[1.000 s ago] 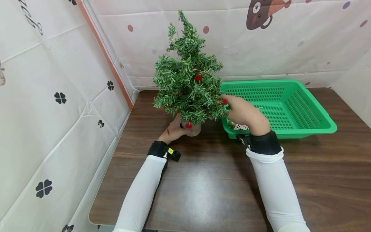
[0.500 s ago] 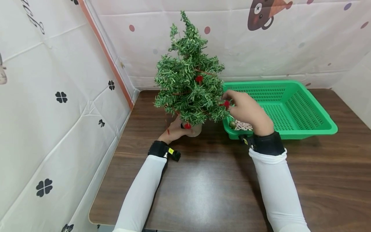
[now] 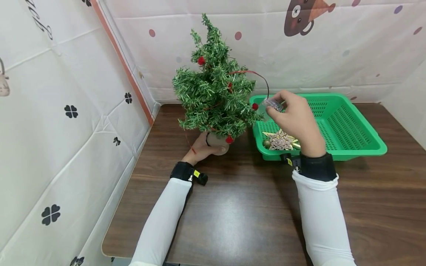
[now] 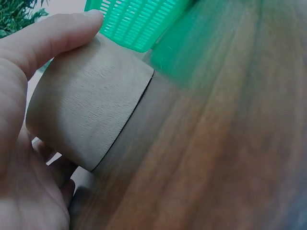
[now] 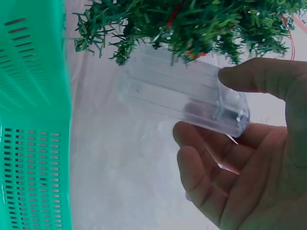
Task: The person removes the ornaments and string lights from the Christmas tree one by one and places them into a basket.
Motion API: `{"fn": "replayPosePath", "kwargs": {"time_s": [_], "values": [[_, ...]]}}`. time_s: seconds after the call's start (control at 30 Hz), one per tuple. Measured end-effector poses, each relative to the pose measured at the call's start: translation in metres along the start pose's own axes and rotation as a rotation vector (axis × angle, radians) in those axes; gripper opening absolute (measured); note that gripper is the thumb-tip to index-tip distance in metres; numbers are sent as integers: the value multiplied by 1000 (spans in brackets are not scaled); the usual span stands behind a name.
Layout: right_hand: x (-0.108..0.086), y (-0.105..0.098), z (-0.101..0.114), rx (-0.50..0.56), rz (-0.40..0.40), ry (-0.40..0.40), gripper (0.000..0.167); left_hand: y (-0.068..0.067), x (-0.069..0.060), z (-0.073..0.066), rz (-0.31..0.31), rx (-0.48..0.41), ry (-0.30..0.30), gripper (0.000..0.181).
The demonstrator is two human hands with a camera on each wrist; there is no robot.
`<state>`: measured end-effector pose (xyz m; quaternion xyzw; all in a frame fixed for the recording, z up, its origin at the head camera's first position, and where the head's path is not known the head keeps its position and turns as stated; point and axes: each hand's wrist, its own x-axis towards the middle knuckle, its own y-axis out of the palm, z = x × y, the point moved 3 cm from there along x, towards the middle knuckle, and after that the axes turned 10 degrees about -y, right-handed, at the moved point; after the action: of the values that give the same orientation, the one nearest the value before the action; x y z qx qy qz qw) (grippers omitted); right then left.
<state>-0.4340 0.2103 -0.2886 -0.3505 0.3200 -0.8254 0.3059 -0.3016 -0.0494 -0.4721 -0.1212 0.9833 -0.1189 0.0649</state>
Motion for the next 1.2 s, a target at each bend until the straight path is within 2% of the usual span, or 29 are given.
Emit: {"fn": "replayPosePath", "kwargs": {"time_s": [0.1,0.23,0.37,0.5,0.63,0.77,0.93,1.0,1.1,1.2], "values": [[-5,-2,6,-7,-78,38,31,-2,2,1,5,-8,21,88],[-12,-5,12,17,-201,86,30,-3,4,1,19,-38,67,104],[-17,-6,16,54,-318,116,29,-4,7,1,56,-72,71,110],[-21,-5,21,93,-405,129,27,-5,8,1,107,-65,67,101],[-26,-3,26,171,-511,102,19,-7,9,0,148,-40,82,93],[-28,-4,30,328,-590,47,11,-7,10,0,169,-43,96,90],[-27,-3,35,748,-585,-50,25,-7,10,-1,171,-38,100,89],[-27,-3,38,889,-581,-85,24,-7,9,-1,173,-38,99,90],[-26,-2,41,952,-575,-121,17,-7,9,0,171,-37,95,92],[-25,-2,44,925,-568,-135,25,-7,10,1,169,-31,92,92]]}}
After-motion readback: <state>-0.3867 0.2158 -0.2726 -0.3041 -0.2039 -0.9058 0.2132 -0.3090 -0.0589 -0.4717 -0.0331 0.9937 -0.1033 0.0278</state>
